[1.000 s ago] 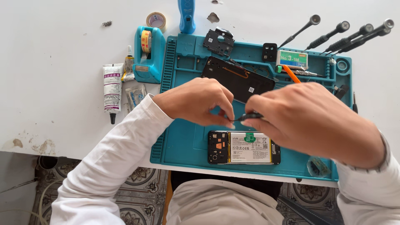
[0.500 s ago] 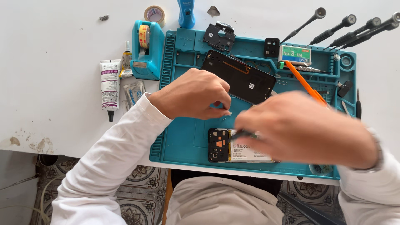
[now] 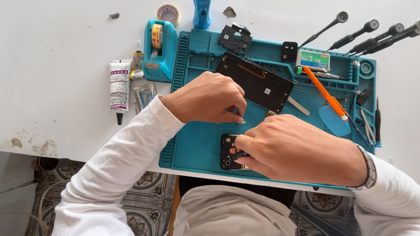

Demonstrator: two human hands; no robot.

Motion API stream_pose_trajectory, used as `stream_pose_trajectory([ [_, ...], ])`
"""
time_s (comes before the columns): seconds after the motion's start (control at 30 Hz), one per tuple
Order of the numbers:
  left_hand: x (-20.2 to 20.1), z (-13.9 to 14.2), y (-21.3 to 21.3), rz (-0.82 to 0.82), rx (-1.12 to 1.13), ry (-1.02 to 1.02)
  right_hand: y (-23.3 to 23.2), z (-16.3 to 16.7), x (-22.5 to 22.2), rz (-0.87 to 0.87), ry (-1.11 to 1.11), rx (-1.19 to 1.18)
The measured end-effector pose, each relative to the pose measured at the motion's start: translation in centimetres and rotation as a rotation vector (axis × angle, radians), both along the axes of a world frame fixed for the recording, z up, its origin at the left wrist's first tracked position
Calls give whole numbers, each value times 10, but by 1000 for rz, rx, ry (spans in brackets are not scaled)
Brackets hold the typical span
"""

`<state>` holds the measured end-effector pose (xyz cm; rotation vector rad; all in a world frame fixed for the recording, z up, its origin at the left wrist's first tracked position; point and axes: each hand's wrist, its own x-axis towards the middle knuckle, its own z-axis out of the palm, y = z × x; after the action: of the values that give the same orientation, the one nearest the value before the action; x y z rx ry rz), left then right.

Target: The person applies double-sided adhesive tape to the inside of a phone back cover, peels the tape liner, and presses the cover onto the phone body. They then use a screwdriver to work on screws on the disassembled phone lying on the repair mat.

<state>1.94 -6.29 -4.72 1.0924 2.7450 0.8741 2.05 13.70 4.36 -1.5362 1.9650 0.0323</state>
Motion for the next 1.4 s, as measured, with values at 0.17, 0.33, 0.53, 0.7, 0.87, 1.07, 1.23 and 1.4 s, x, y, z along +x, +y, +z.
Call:
stream_pose_trajectory([
  [0.17,-1,-1,1,0,-1,4,2,-2,-2,25,58,135],
  [0.33,-1,-1,1,4,0,-17,4,-11,11,1,114,-64],
  [0.53,-1,1,3,8,2,-8,16,-13,30,114,134,-464],
  [0.7,-2,3,6,-5,19,12,16,1,30,64,121,-185],
  [0.87,-4,1,6,-8,18,-6,17,4,24,14,147,-204],
  [1.07,-5,-3,5,-15,44,14,23,-6,21,44,171,-118],
  [1.23,-5,-2,6,5,26,-8,22,1,20,-20,147,-92],
  [1.4,-5,-1,7,9,24,1,20,8,15,5,84,4],
])
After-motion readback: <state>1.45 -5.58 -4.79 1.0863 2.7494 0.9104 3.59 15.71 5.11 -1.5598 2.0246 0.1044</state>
